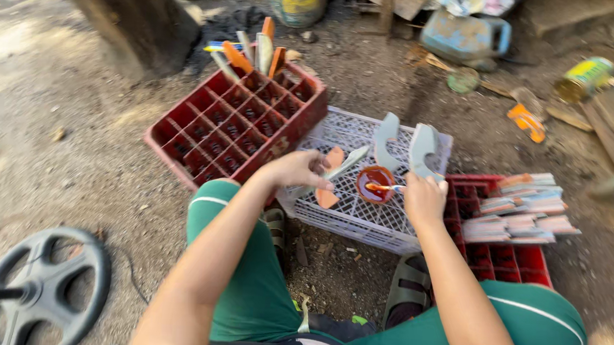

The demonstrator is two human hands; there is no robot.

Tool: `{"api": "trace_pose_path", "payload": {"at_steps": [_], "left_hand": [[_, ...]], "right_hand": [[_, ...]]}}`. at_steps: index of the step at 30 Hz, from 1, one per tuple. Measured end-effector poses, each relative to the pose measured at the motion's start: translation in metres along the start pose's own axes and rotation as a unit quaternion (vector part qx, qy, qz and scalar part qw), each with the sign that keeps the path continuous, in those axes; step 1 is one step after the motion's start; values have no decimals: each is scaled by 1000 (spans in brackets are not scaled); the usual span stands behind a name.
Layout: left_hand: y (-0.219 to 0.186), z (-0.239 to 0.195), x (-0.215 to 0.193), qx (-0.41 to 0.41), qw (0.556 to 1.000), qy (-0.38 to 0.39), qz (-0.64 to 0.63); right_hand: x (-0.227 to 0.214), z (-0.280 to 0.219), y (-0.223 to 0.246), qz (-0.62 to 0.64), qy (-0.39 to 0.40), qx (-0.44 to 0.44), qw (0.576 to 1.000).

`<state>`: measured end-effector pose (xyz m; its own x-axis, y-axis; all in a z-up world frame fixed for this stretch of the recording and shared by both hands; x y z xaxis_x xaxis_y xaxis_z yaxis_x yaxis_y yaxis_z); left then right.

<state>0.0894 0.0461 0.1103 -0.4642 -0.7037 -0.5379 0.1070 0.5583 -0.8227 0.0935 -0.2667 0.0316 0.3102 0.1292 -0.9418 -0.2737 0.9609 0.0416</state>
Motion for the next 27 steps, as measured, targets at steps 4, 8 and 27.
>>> {"api": "trace_pose_path", "payload": {"at_steps": [4, 8, 27], "left_hand": [[-25, -10, -81, -100, 954, -15, 282], [-34, -13, -159, -227, 845, 4, 485], [83, 120, -278, -172, 646, 26, 743]], "right_hand": [[21, 7, 5, -34, 50, -14, 998], [38, 9, -7, 10, 70, 29, 997], [-5, 36, -3, 75, 24, 80, 994]]}}
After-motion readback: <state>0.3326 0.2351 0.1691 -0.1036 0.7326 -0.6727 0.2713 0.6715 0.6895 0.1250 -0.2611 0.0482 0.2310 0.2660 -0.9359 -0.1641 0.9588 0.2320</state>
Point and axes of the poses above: each hand's wrist, its own z-axis towards the middle knuckle, its own x-axis out of the palm, y = z × x, the point moved 5 cm from there along z, towards the middle knuckle, and after that the axes turned 2 degrees about -y, right-handed, at the moved point
